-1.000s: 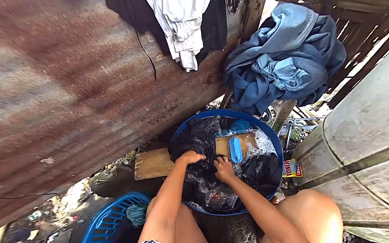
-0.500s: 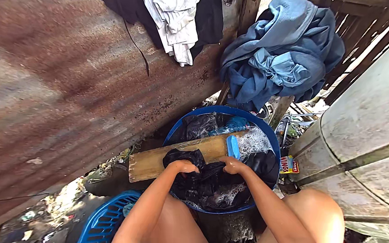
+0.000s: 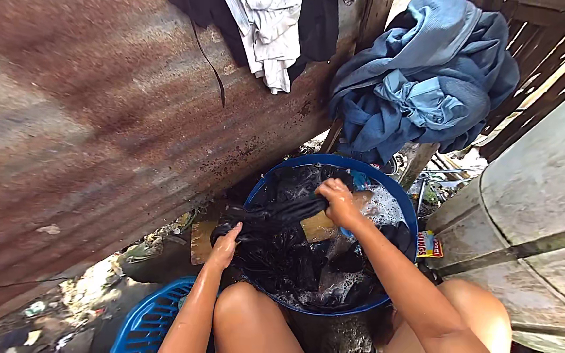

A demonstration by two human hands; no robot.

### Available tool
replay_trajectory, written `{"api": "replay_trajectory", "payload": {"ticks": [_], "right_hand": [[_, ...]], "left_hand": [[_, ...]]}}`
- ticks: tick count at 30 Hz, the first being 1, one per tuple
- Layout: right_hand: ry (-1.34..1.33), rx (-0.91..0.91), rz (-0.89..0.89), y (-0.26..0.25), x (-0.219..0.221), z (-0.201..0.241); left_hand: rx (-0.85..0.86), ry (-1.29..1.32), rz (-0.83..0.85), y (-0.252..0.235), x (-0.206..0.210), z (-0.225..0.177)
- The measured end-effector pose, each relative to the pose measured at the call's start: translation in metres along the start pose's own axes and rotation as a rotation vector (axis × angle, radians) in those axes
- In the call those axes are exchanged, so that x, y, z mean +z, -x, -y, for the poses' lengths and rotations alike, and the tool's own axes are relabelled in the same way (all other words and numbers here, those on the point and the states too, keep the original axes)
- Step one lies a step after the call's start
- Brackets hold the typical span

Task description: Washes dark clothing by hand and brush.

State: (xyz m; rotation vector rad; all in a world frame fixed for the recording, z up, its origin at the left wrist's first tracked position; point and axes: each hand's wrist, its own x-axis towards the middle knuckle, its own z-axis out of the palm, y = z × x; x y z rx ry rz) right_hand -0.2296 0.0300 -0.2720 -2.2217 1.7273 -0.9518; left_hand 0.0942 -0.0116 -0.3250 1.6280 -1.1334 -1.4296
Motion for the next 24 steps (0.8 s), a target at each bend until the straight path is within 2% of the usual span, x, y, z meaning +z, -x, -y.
{"api": "replay_trajectory", "payload": {"ticks": [2, 3, 6, 9, 12, 14, 18, 20, 22, 24], "right_hand": [[-0.03, 0.191, 0.312, 0.006, 0.011, -0.024], [-0.036, 0.312, 0.337, 0.009, 0.013, -0.034], [-0.002, 0.689, 0.131, 0.022, 0.011, -0.06], [-0.019, 0.945, 0.095, 0.04, 0.031, -0.078], [-0.006, 1.038, 0.181, 0.048, 0.048, -0.076], [-0.014, 1.025, 0.247, 0.049, 0.048, -0.078], [-0.031, 0.963, 0.37, 0.054, 0.033, -0.109], [-0.052, 1.085, 0.222, 0.054, 0.02, -0.113], [-0.124, 1.19, -0.041, 0.043, 0.014, -0.098], [-0.205, 1.111, -0.16, 0.027, 0.03, -0.066]], "left_hand": [[-0.104, -0.249, -0.028, -0.007, -0.002, 0.019], [-0.122, -0.282, -0.038, -0.008, -0.001, 0.022], [-0.106, -0.205, -0.007, -0.005, 0.001, 0.015], [-0.127, -0.264, 0.146, -0.005, -0.011, 0.002], [-0.183, -0.494, 0.258, 0.008, -0.011, -0.034], [-0.205, -0.61, 0.311, 0.025, -0.005, -0.06], [-0.14, -0.478, 0.335, 0.038, 0.001, -0.078], [-0.095, -0.417, 0.259, 0.026, -0.001, -0.068], [-0.001, -0.39, 0.184, 0.003, -0.002, -0.04], [0.133, -0.563, 0.216, -0.021, 0.005, 0.0]]}}
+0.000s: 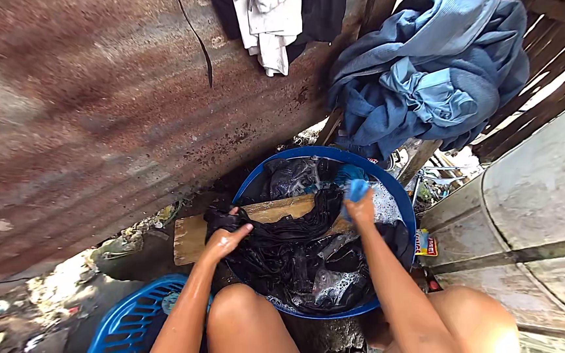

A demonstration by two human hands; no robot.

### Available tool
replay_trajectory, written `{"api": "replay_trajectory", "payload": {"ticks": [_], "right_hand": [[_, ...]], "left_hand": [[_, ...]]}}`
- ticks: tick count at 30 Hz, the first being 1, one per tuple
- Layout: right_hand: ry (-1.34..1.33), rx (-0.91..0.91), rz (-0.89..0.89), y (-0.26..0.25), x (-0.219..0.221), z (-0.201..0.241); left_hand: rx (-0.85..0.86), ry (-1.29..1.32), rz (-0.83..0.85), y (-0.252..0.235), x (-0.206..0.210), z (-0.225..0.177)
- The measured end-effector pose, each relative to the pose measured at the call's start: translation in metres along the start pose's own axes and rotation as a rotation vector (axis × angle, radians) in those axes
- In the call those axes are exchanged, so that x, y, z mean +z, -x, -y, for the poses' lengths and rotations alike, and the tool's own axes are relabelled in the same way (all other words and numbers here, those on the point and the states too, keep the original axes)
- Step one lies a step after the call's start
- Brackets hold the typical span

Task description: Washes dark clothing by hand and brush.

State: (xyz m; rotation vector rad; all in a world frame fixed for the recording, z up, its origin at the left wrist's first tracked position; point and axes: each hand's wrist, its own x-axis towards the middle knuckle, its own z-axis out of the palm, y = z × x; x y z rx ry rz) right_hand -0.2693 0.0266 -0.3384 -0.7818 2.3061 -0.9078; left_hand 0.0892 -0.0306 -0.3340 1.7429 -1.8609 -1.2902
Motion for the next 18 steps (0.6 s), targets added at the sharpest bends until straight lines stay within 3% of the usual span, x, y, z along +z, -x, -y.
{"api": "replay_trajectory", "payload": {"ticks": [2, 4, 7, 9, 13, 15, 17, 18], "right_hand": [[-0.024, -0.209, 0.096, 0.043, 0.043, 0.029], [0.077, -0.44, 0.292, 0.091, 0.093, 0.052], [0.372, -0.651, 0.514, 0.121, 0.121, 0.054], [0.496, -0.575, 0.421, 0.079, 0.092, 0.032], [0.452, -0.216, 0.113, -0.039, 0.006, -0.032], [0.356, -0.14, 0.021, -0.029, 0.01, -0.021], [0.259, -0.285, 0.061, 0.02, 0.055, 0.012], [0.257, -0.398, 0.165, 0.055, 0.084, 0.027]], "left_hand": [[0.007, -0.298, 0.121, -0.008, 0.021, 0.011], [-0.145, -0.507, 0.208, -0.008, 0.023, 0.0], [-0.175, -0.499, 0.146, -0.01, 0.019, 0.008], [-0.121, -0.39, 0.054, -0.011, 0.02, 0.021], [-0.066, -0.292, 0.032, -0.017, 0.022, 0.019], [-0.049, -0.272, 0.028, -0.018, 0.023, 0.021], [-0.041, -0.236, -0.003, -0.018, 0.025, 0.018], [-0.045, -0.231, -0.011, -0.016, 0.025, 0.018]]}}
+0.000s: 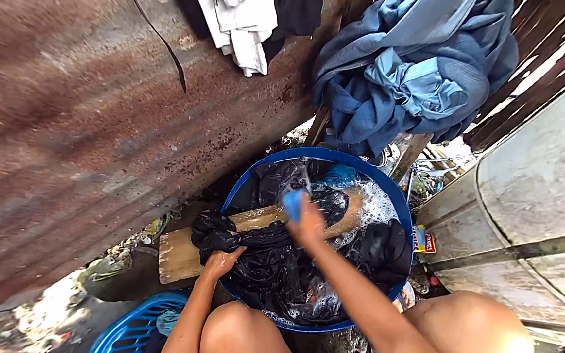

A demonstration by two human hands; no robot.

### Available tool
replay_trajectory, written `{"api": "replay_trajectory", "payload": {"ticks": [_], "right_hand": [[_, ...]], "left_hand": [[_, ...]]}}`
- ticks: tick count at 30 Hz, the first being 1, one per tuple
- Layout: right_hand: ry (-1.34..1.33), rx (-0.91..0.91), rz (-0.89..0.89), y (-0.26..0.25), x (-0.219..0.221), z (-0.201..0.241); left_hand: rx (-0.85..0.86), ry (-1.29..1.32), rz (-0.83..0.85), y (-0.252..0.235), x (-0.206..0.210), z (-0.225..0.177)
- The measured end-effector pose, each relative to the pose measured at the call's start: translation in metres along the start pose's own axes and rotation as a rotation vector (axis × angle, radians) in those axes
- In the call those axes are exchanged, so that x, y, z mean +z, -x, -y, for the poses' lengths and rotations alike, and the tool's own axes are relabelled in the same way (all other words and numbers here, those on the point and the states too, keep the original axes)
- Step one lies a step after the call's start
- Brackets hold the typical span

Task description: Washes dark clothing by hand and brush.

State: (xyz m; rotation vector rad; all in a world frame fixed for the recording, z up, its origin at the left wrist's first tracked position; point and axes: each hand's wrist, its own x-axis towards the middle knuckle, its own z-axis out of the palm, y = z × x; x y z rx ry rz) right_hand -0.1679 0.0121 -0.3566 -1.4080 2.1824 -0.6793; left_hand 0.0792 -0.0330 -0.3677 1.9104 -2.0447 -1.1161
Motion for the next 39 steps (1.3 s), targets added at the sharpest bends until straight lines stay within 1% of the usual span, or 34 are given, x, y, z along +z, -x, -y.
{"api": "replay_trajectory", "payload": {"ticks": [1, 2, 3, 4, 5, 8, 9, 10, 11, 12, 13, 14, 15, 16, 17, 18, 19, 22, 23, 24, 25, 26, 27, 28, 29, 30, 31, 32, 33, 34, 36, 37, 38, 39], "right_hand": [[0.005, -0.129, 0.131, 0.021, 0.024, 0.029], [0.031, -0.243, 0.258, 0.035, 0.037, 0.048], [0.068, -0.306, 0.325, 0.037, 0.036, 0.052], [0.104, -0.295, 0.316, 0.029, 0.027, 0.039], [0.136, -0.225, 0.26, 0.013, 0.013, 0.014], [0.15, 0.114, 0.044, -0.05, -0.045, -0.086], [0.147, 0.214, -0.019, -0.063, -0.058, -0.102], [0.122, 0.305, -0.056, -0.068, -0.062, -0.104], [0.088, 0.332, -0.085, -0.068, -0.057, -0.09], [0.056, 0.285, -0.088, -0.059, -0.044, -0.065], [0.028, 0.176, -0.05, -0.041, -0.023, -0.033], [0.014, 0.049, 0.05, -0.017, 0.001, 0.001], [0.012, -0.087, 0.191, 0.009, 0.024, 0.03], [0.036, -0.211, 0.307, 0.028, 0.037, 0.049], [0.068, -0.285, 0.356, 0.036, 0.038, 0.054], [0.098, -0.285, 0.33, 0.031, 0.03, 0.041], [0.125, -0.223, 0.266, 0.017, 0.018, 0.016], [0.108, 0.139, 0.06, -0.046, -0.048, -0.078], [0.105, 0.251, -0.019, -0.062, -0.06, -0.097], [0.083, 0.336, -0.085, -0.068, -0.062, -0.103], [0.06, 0.361, -0.134, -0.069, -0.056, -0.095], [0.042, 0.317, -0.139, -0.06, -0.041, -0.073], [0.036, 0.211, -0.086, -0.039, -0.017, -0.042], [0.04, 0.071, 0.012, -0.013, 0.01, -0.008], [0.03, -0.087, 0.148, 0.015, 0.032, 0.024], [0.042, -0.226, 0.271, 0.035, 0.045, 0.045], [0.064, -0.309, 0.336, 0.042, 0.046, 0.053], [0.081, -0.32, 0.325, 0.038, 0.038, 0.045], [0.097, -0.27, 0.257, 0.023, 0.025, 0.023], [0.107, -0.178, 0.177, 0.002, 0.006, -0.007], [0.11, 0.07, 0.035, -0.046, -0.037, -0.075], [0.115, 0.191, -0.034, -0.062, -0.055, -0.096], [0.1, 0.297, -0.087, -0.071, -0.063, -0.105], [0.078, 0.359, -0.128, -0.07, -0.059, -0.103]], "left_hand": [[-0.008, -0.007, -0.006, 0.002, 0.0, 0.002], [-0.013, -0.015, -0.012, 0.004, -0.001, 0.004], [-0.003, -0.01, -0.019, 0.004, -0.001, 0.006], [0.031, 0.005, -0.029, 0.003, 0.0, 0.011], [0.062, 0.022, -0.038, 0.001, 0.001, 0.015], [0.09, 0.057, -0.038, -0.005, 0.004, 0.015], [0.085, 0.056, -0.032, -0.005, 0.005, 0.014], [0.075, 0.049, -0.026, -0.004, 0.006, 0.013], [0.065, 0.038, -0.03, -0.003, 0.004, 0.01], [0.055, 0.032, -0.037, -0.003, 0.003, 0.009], [0.053, 0.031, -0.043, -0.003, 0.004, 0.008], [0.051, 0.028, -0.044, -0.003, 0.004, 0.008], [0.055, 0.024, -0.047, -0.002, 0.004, 0.01], [0.062, 0.019, -0.055, -0.002, 0.004, 0.012], [0.069, 0.021, -0.061, -0.001, 0.004, 0.014], [0.075, 0.026, -0.064, 0.0, 0.005, 0.018], [0.081, 0.034, -0.063, -0.001, 0.005, 0.019], [0.104, 0.073, -0.065, -0.006, 0.008, 0.017], [0.099, 0.071, -0.059, -0.006, 0.008, 0.016], [0.091, 0.066, -0.054, -0.005, 0.009, 0.015], [0.095, 0.066, -0.062, -0.006, 0.009, 0.014], [0.104, 0.066, -0.07, -0.007, 0.009, 0.014], [0.118, 0.069, -0.077, -0.007, 0.01, 0.013], [0.129, 0.067, -0.083, -0.007, 0.01, 0.012], [0.111, 0.049, -0.078, -0.005, 0.009, 0.012], [0.076, 0.013, -0.072, -0.004, 0.007, 0.013], [0.056, -0.008, -0.067, -0.003, 0.006, 0.014], [0.073, 0.008, -0.072, -0.001, 0.007, 0.015], [0.121, 0.042, -0.085, -0.001, 0.008, 0.018], [0.169, 0.08, -0.101, -0.003, 0.008, 0.019], [0.195, 0.115, -0.111, -0.006, 0.009, 0.018], [0.172, 0.11, -0.107, -0.007, 0.009, 0.016], [0.142, 0.1, -0.099, -0.006, 0.011, 0.016], [0.123, 0.091, -0.094, -0.005, 0.012, 0.015]]}}
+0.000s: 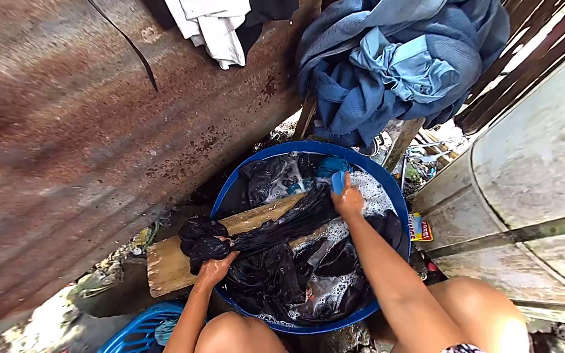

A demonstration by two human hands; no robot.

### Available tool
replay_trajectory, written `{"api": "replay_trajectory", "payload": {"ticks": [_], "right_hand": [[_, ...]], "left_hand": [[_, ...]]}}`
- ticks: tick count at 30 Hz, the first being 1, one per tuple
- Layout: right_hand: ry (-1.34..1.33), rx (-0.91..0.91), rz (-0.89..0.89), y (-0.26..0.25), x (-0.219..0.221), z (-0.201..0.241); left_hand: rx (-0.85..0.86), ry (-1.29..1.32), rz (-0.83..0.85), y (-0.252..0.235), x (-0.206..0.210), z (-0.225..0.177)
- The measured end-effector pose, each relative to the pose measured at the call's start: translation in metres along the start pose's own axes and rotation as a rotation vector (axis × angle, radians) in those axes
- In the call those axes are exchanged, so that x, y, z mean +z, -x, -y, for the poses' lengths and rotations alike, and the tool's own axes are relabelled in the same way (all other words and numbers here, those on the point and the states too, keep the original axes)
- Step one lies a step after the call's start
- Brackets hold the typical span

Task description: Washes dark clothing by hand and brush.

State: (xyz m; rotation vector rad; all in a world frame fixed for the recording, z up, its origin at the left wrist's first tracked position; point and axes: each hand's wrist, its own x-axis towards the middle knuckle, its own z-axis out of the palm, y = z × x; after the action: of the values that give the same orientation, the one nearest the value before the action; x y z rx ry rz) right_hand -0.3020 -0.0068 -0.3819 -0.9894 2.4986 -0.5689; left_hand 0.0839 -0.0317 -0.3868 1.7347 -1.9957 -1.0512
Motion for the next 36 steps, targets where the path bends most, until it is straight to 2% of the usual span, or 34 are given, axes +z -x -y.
{"api": "replay_trajectory", "payload": {"ticks": [2, 3, 5, 6, 7, 9, 13, 15, 16, 18, 19, 22, 24, 27, 29, 31, 33, 36], "right_hand": [[-0.051, -0.094, 0.009, 0.04, 0.029, 0.037], [-0.049, -0.225, 0.078, 0.076, 0.051, 0.061], [-0.03, -0.519, 0.337, 0.149, 0.077, 0.101], [-0.004, -0.636, 0.437, 0.169, 0.078, 0.108], [0.022, -0.709, 0.461, 0.173, 0.073, 0.105], [0.042, -0.643, 0.33, 0.136, 0.057, 0.073], [0.112, -0.16, 0.128, 0.011, -0.005, -0.004], [-0.011, 0.012, 0.061, -0.014, -0.021, -0.024], [-0.173, 0.06, 0.036, -0.02, -0.023, -0.028], [-0.592, 0.059, 0.017, -0.014, -0.011, -0.033], [-0.719, 0.037, 0.025, -0.004, -0.004, -0.035], [-0.823, 0.004, 0.064, 0.017, 0.013, -0.041], [-0.976, 0.053, 0.048, 0.019, 0.005, -0.041], [-1.185, 0.099, -0.09, 0.028, -0.04, -0.025], [-1.243, 0.016, -0.229, 0.033, -0.072, -0.011], [-1.271, -0.088, -0.31, 0.023, -0.088, -0.005], [-1.195, -0.114, -0.292, 0.004, -0.085, -0.005], [-0.856, -0.033, -0.157, 0.004, -0.054, 0.012]], "left_hand": [[-0.011, -0.017, -0.007, -0.001, 0.0, -0.002], [-0.005, -0.027, -0.008, -0.002, 0.0, -0.001], [-0.022, -0.056, 0.003, 0.0, -0.001, 0.001], [-0.037, -0.077, 0.006, 0.001, -0.002, 0.001], [-0.04, -0.08, 0.007, 0.002, -0.001, 0.002], [-0.031, -0.056, 0.013, 0.002, -0.001, 0.003], [-0.016, -0.029, 0.022, -0.001, -0.001, 0.002], [-0.02, -0.036, 0.028, 0.0, -0.001, 0.002], [-0.03, -0.048, 0.025, -0.001, -0.002, 0.001], [-0.066, -0.107, 0.037, 0.001, -0.004, -0.006], [-0.077, -0.147, 0.049, 0.003, -0.005, -0.012], [-0.015, -0.184, 0.035, 0.014, -0.011, -0.025], [0.081, -0.113, -0.035, 0.024, -0.017, -0.034], [0.232, 0.073, -0.15, 0.039, -0.026, -0.053], [0.23, 0.199, -0.178, 0.044, -0.032, -0.067], [0.148, 0.264, -0.183, 0.044, -0.038, -0.075], [0.007, 0.215, -0.157, 0.035, -0.04, -0.072], [-0.166, 0.093, -0.071, 0.015, -0.032, -0.046]]}}
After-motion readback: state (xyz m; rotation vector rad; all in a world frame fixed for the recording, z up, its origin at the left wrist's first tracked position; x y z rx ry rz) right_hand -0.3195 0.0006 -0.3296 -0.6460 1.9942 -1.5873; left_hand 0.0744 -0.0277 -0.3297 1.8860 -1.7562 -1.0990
